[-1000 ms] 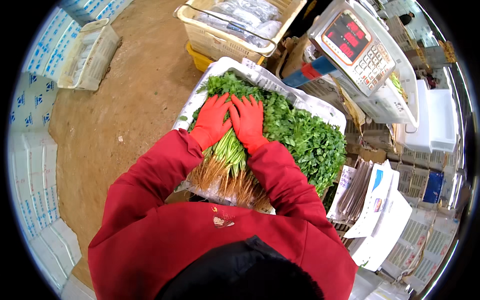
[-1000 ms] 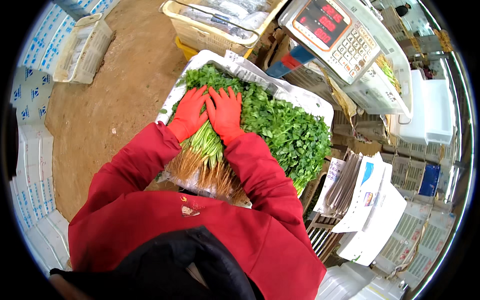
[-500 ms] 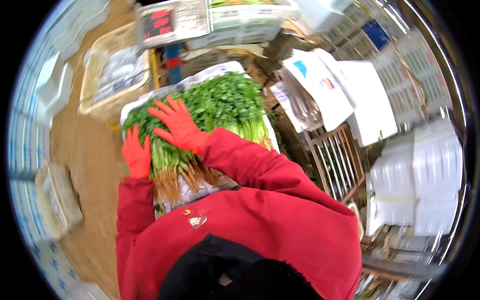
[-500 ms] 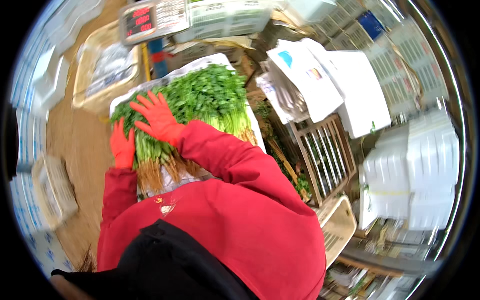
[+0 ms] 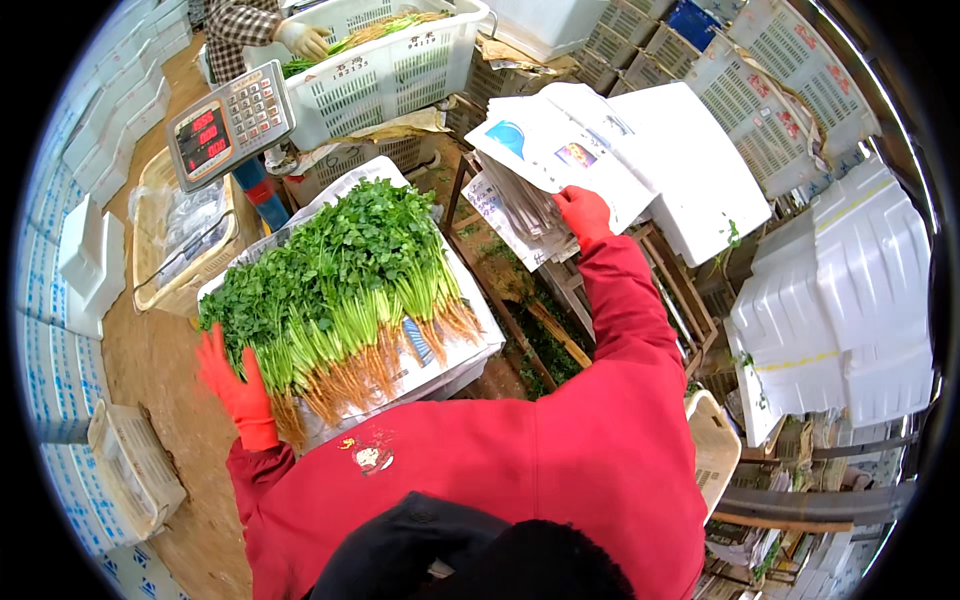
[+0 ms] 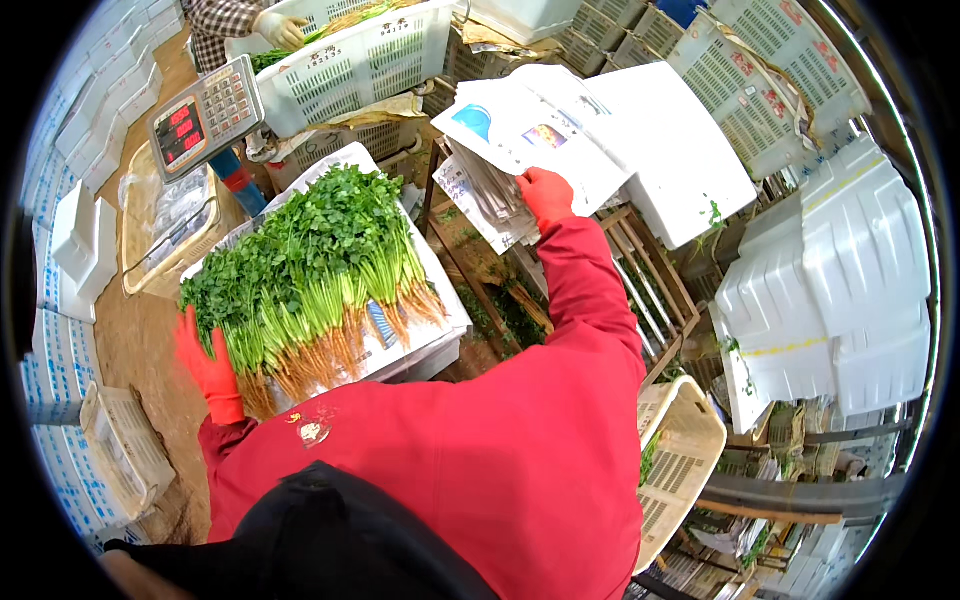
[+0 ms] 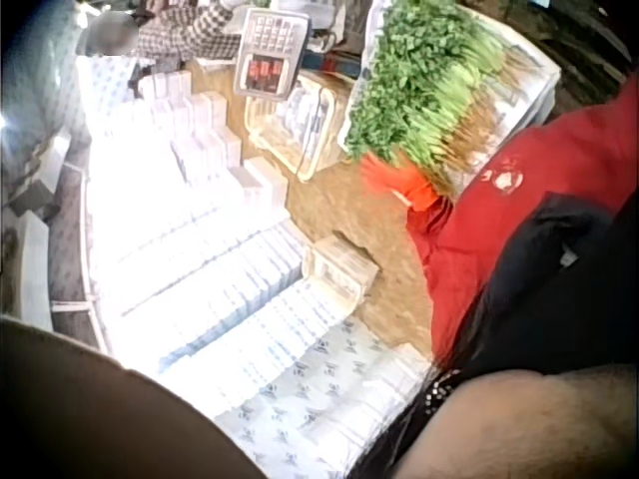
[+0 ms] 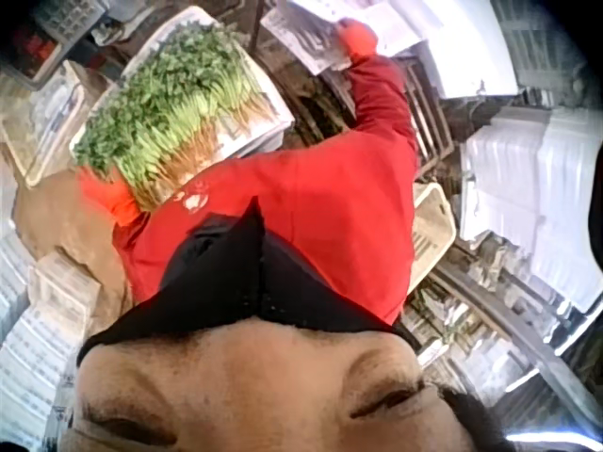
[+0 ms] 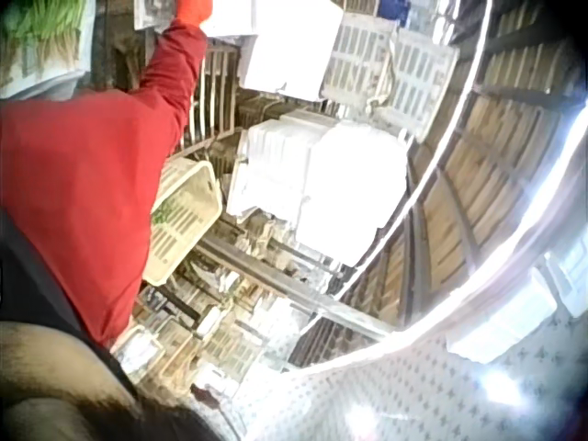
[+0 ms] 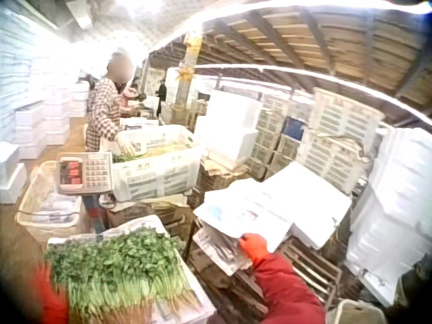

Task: The person repeatedly picks up bunches of leafy green vegetables from a basket, aligns them by hand, and places them onto a newspaper-lined surface. The person continues this process, handling multiple bunches and arranging them in rows.

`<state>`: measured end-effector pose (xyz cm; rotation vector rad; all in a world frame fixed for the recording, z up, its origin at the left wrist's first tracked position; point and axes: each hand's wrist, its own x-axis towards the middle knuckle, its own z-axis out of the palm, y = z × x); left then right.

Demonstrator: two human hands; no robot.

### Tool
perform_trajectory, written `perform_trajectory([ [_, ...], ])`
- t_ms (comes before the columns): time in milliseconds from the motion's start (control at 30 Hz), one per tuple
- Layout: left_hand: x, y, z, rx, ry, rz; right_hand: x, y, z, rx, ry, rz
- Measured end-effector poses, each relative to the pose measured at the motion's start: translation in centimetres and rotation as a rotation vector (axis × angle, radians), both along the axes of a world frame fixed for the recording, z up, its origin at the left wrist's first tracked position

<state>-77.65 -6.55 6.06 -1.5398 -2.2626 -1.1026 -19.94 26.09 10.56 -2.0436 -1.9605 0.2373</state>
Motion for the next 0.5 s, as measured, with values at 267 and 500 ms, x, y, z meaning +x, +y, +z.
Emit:
perform_trajectory([
  [267, 21.6, 10.3, 6.8, -0.059, -0.654, -0.91, 5.3, 0.8, 6.3, 0.731, 0.766, -0.028],
  [500, 28.7, 17.7, 3.1, -0.083, -1.455, -0.535, -11.3, -16.1, 3.6, 0.234, 0.307, 0.948],
])
